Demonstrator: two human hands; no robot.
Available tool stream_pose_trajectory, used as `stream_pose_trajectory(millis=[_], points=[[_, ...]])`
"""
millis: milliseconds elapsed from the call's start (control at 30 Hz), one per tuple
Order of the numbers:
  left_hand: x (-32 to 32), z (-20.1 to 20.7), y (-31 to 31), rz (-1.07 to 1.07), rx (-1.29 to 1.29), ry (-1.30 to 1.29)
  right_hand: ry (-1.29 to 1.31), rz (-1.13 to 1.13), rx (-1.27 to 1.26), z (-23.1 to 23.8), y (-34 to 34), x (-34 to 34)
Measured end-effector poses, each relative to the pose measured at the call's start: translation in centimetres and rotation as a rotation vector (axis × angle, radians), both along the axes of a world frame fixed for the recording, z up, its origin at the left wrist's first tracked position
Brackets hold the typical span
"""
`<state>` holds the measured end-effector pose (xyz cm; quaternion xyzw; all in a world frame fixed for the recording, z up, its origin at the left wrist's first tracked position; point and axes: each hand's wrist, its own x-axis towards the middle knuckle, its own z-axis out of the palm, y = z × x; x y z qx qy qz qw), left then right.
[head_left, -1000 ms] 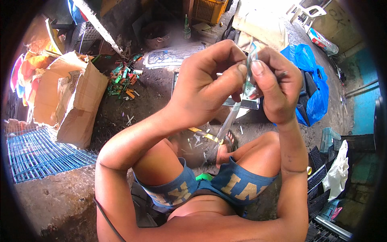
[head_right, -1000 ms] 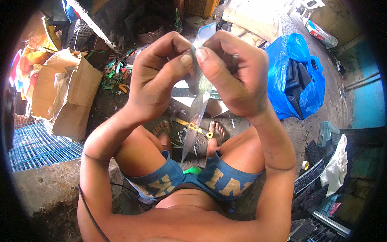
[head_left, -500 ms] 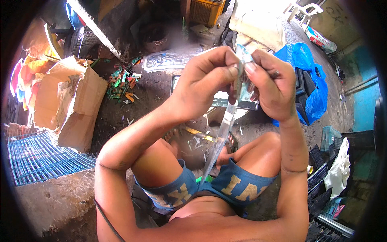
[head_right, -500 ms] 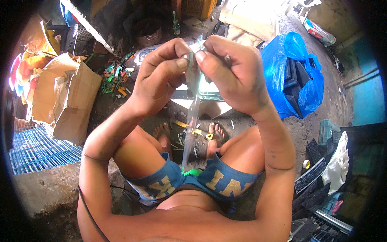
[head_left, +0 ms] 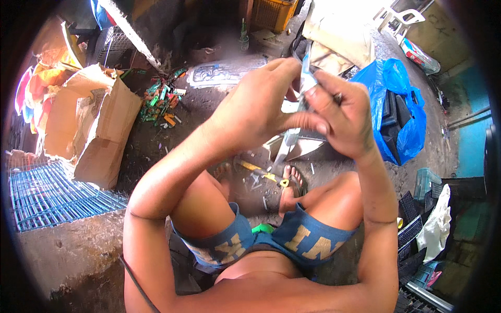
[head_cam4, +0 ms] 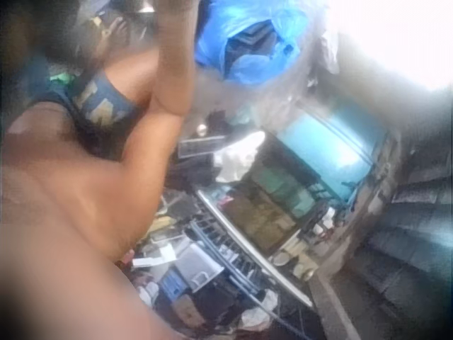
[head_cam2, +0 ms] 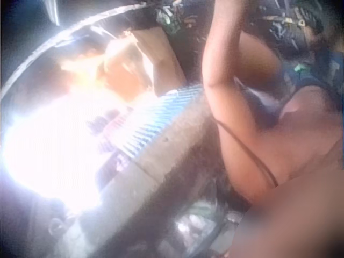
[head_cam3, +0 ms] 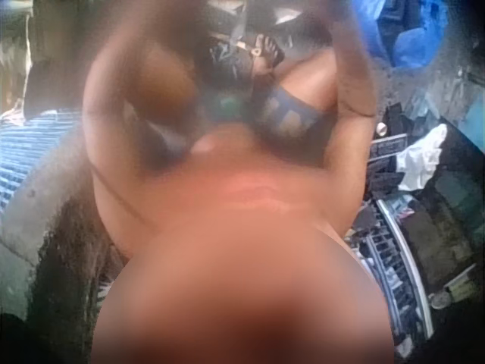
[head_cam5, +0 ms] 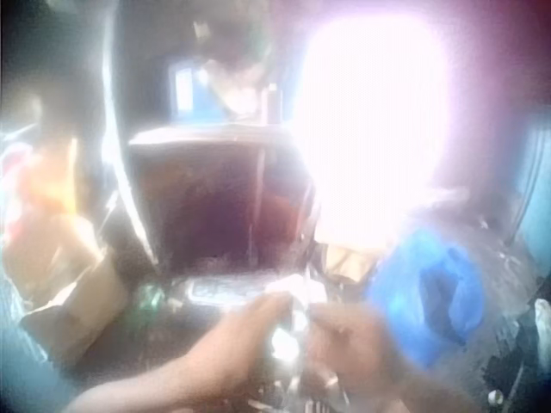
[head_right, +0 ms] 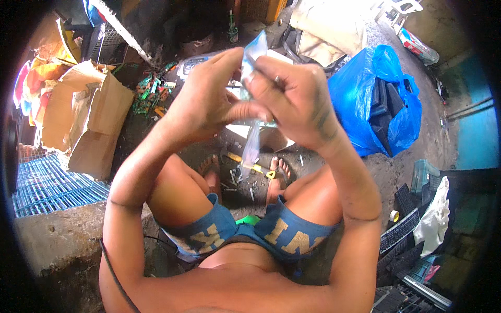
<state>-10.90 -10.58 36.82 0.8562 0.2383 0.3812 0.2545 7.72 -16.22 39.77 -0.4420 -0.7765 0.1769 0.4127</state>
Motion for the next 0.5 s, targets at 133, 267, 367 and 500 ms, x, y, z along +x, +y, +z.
stream_pose_trajectory(millis=[133,267,367,500], points=[[0.0,-0.5,0.8,-0.164,0.094,0.004,0.014,0.03,-0.078,0.0,0.3,0.5],[-0.2,-0.3,1.1,-0.209,-0.11,0.026,0.055,-0.023,-0.107,-0.2,0.6,0.6],[-0.2,-0.1,1.2,-0.038,0.023,0.094,-0.066,-0.174,-0.026,-0.1,0.9,0.6],[0.1,0.1,1.6,0.131,0.113,0.106,-0.161,-0.241,0.117,0.0,1.0,0.4]])
